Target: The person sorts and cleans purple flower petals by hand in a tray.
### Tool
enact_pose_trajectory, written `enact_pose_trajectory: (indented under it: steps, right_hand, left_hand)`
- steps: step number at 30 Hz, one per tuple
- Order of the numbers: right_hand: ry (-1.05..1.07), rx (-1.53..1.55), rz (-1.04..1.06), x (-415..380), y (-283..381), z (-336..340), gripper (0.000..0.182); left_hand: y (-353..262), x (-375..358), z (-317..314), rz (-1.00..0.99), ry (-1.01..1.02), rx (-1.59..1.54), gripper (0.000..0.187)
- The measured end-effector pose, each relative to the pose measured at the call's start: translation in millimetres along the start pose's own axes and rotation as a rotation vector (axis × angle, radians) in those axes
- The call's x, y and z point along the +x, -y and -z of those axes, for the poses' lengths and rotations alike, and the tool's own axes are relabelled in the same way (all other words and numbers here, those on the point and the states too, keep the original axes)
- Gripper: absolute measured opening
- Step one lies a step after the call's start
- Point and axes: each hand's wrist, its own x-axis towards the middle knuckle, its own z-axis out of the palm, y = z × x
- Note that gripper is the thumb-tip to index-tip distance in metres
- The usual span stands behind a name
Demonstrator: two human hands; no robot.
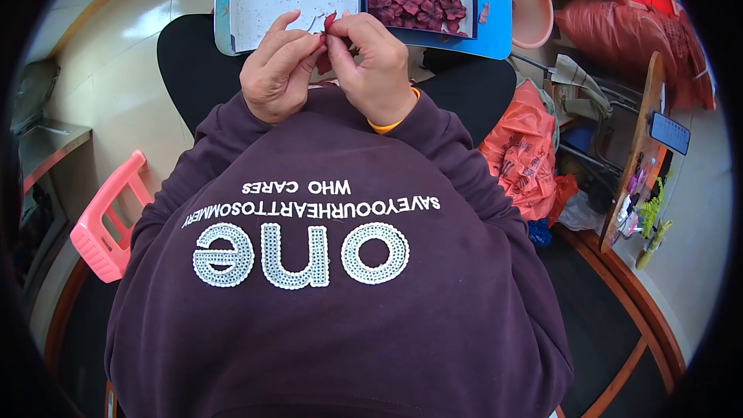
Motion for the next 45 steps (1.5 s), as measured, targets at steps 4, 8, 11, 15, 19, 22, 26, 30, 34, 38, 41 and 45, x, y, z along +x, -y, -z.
enact_pose_trajectory:
  steps: [4, 8, 11, 15, 19, 22, 26, 30, 34, 38, 41, 45]
  right_hand:
    - [-0.022, 0.350, -0.328, -2, 3, 0, 0.014]
    - [-0.006, 0.514, -0.450, -3, 0, 1, 0.015]
    - [0.016, 0.564, -0.464, -1, -1, 2, 0.015]
    - [0.003, 0.489, -0.370, 0, 2, 0, 0.017]
    - [0.009, 0.415, -0.368, -3, -1, 0, 0.017]
    - [-0.010, 0.425, -0.389, -2, -6, -3, 0.016]
    - [-0.068, 0.531, -0.452, 0, -11, -6, 0.012]
    - [-0.041, 0.763, -0.567, 1, -10, -3, 0.012]
    - [0.014, 0.770, -0.549, 0, -9, -2, 0.012]
    - [0.021, 0.713, -0.543, -4, -2, -10, 0.013]
    - [0.003, 0.339, -0.285, -14, -16, -24, 0.012]
    - [0.065, 0.282, -0.258, -13, -21, -18, 0.012]
  left_hand:
    - [4, -2, -5, -0.049, -0.003, 0.044, 0.021]
    - [1, 1, -4, -0.048, -0.011, 0.069, 0.021]
    - [0, 3, -3, -0.032, -0.013, 0.080, 0.021]
    - [1, 2, -2, -0.070, 0.014, 0.126, 0.028]
    - [7, -2, -4, -0.082, 0.034, 0.117, 0.026]
    - [4, 2, -3, -0.059, 0.064, 0.122, 0.024]
    - [-6, 11, 3, 0.026, 0.132, 0.147, 0.020]
    - [-9, 14, 10, 0.700, -0.026, -0.419, 0.013]
    - [0, 13, 10, 0.558, 0.111, -0.180, 0.011]
    - [0, 10, 21, 0.344, 0.257, 0.051, 0.010]
    - [0, 8, 27, 0.254, 0.376, 0.217, 0.013]
    - [-1, 13, 22, 0.430, 0.486, 0.095, 0.013]
